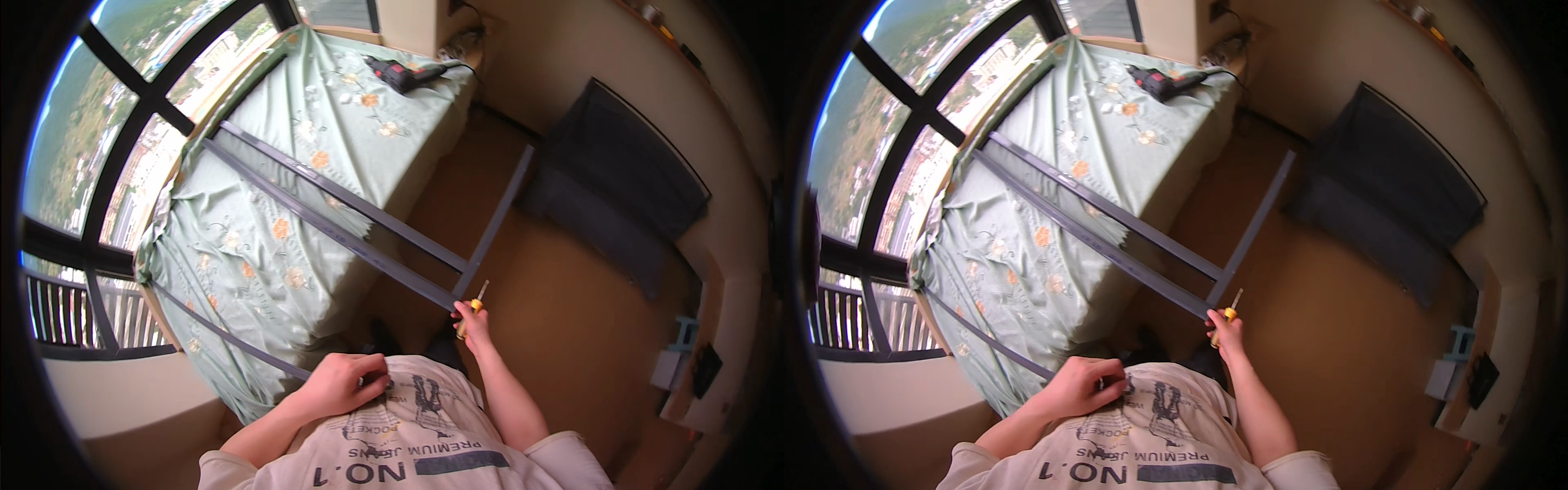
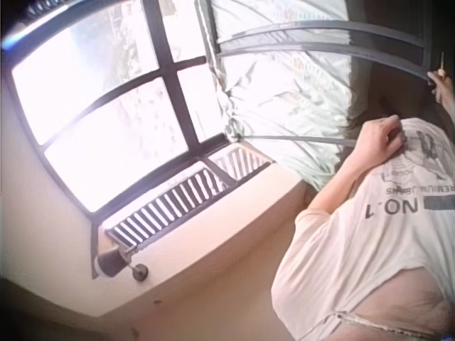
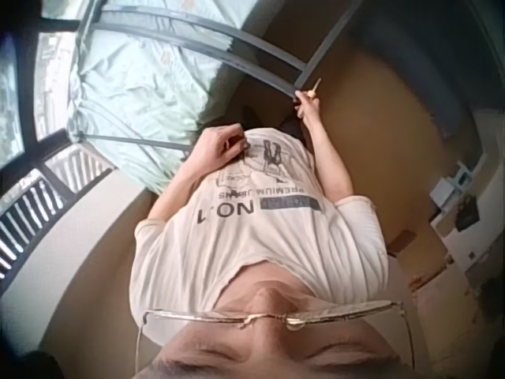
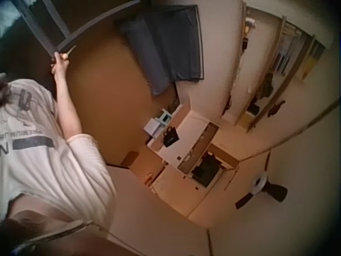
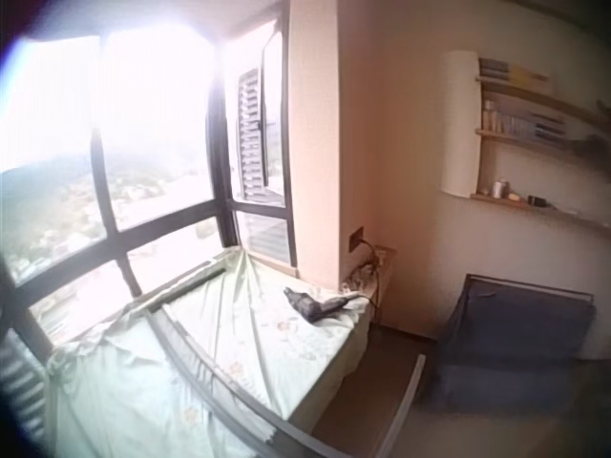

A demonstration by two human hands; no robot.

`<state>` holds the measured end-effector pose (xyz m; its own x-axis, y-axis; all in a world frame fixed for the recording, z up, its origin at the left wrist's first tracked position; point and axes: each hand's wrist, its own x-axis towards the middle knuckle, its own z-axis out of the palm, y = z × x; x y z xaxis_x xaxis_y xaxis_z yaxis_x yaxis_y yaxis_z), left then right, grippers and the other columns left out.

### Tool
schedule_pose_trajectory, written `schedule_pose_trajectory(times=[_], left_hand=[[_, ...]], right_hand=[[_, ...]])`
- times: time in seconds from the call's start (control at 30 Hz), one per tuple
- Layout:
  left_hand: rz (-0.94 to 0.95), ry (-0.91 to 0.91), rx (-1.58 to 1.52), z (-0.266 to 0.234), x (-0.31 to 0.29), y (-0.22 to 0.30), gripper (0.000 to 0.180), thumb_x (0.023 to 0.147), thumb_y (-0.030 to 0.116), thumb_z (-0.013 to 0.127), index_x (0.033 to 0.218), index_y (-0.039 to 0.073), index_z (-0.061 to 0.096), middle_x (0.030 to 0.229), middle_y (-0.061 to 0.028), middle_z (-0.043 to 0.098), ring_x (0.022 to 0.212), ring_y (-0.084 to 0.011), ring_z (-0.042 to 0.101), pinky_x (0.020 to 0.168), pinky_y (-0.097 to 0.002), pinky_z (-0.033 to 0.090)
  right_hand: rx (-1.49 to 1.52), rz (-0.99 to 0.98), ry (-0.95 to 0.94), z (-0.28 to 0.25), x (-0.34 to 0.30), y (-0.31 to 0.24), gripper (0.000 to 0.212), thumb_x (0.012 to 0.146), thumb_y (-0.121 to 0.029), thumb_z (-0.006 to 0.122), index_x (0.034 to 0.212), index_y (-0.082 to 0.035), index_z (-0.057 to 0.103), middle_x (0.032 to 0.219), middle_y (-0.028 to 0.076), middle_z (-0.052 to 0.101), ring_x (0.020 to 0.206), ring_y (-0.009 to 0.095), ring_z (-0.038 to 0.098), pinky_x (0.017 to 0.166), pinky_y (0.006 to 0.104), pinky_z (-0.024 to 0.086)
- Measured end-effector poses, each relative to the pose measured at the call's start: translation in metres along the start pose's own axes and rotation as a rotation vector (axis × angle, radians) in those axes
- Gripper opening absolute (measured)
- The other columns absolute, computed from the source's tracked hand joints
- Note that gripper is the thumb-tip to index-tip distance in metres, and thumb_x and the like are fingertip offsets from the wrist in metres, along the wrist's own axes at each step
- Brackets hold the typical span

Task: The person assembles a metal frame by fitting corner joints together and securing them with screws using a screwdriver.

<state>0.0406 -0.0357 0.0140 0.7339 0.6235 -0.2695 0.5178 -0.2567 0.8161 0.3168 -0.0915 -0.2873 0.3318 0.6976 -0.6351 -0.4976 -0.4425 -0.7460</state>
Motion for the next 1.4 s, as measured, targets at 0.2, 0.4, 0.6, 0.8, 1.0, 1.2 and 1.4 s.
schedule_pose_trajectory(times=[0.2,0.4,0.6,0.8,1.0,1.2,1.4], left_hand=[[-0.003,-0.005,0.172,0.012,0.019,-0.014,0.017,0.088,0.021,0.062,0.091,0.007,0.055,0.071,-0.0147,0.063,0.069,-0.0356,0.063,0.060,-0.0443,0.050],[-0.069,-0.034,0.183,0.054,0.044,-0.080,0.020,0.090,0.029,0.058,0.091,0.009,0.056,0.066,-0.0173,0.062,0.064,-0.0393,0.062,0.059,-0.0511,0.048],[-0.156,-0.083,0.194,0.109,0.058,-0.148,0.023,0.089,0.030,0.055,0.091,0.008,0.058,0.075,-0.0178,0.066,0.073,-0.0395,0.065,0.066,-0.0510,0.051],[-0.177,-0.057,0.261,0.141,0.075,-0.186,0.026,0.088,0.031,0.056,0.093,0.005,0.059,0.077,-0.0191,0.067,0.075,-0.0396,0.066,0.068,-0.0513,0.052],[-0.238,-0.064,0.273,0.153,0.078,-0.202,0.031,0.087,0.034,0.057,0.097,0.005,0.063,0.084,-0.0197,0.069,0.081,-0.0393,0.067,0.073,-0.0514,0.054],[-0.274,-0.052,0.268,0.160,0.070,-0.207,0.031,0.088,0.034,0.057,0.098,0.005,0.063,0.085,-0.0200,0.069,0.082,-0.0396,0.067,0.073,-0.0515,0.054],[-0.311,-0.047,0.262,0.170,0.072,-0.214,0.031,0.088,0.034,0.056,0.099,0.005,0.064,0.088,-0.0199,0.070,0.085,-0.0393,0.067,0.076,-0.0511,0.055]], right_hand=[[0.019,0.012,0.046,0.007,-0.005,-0.003,0.023,0.085,-0.021,0.077,0.096,-0.008,0.061,0.081,0.001,0.063,0.067,0.011,0.063,0.051,0.0264,0.050],[-0.013,0.040,0.057,0.003,-0.001,0.001,0.020,0.088,-0.019,0.073,0.096,-0.010,0.057,0.071,0.003,0.060,0.059,0.014,0.060,0.048,0.0272,0.049],[-0.109,0.062,0.029,0.002,-0.007,-0.010,0.019,0.088,-0.021,0.071,0.097,-0.010,0.058,0.077,0.002,0.060,0.061,0.014,0.061,0.049,0.0283,0.050],[-0.121,0.087,0.030,0.001,-0.009,-0.018,0.021,0.089,-0.023,0.071,0.099,-0.009,0.059,0.077,0.002,0.061,0.061,0.014,0.061,0.050,0.0287,0.050],[-0.125,0.114,0.004,-0.001,-0.005,-0.018,0.021,0.089,-0.023,0.071,0.100,-0.010,0.059,0.077,0.003,0.061,0.061,0.015,0.061,0.050,0.0300,0.050],[-0.108,0.136,0.018,0.002,-0.005,-0.016,0.022,0.089,-0.024,0.071,0.102,-0.011,0.058,0.079,0.003,0.061,0.060,0.016,0.061,0.050,0.0306,0.050],[-0.064,0.186,0.051,-0.002,-0.006,-0.012,0.019,0.091,-0.024,0.069,0.102,-0.012,0.059,0.082,0.004,0.064,0.060,0.016,0.061,0.050,0.0308,0.049]])
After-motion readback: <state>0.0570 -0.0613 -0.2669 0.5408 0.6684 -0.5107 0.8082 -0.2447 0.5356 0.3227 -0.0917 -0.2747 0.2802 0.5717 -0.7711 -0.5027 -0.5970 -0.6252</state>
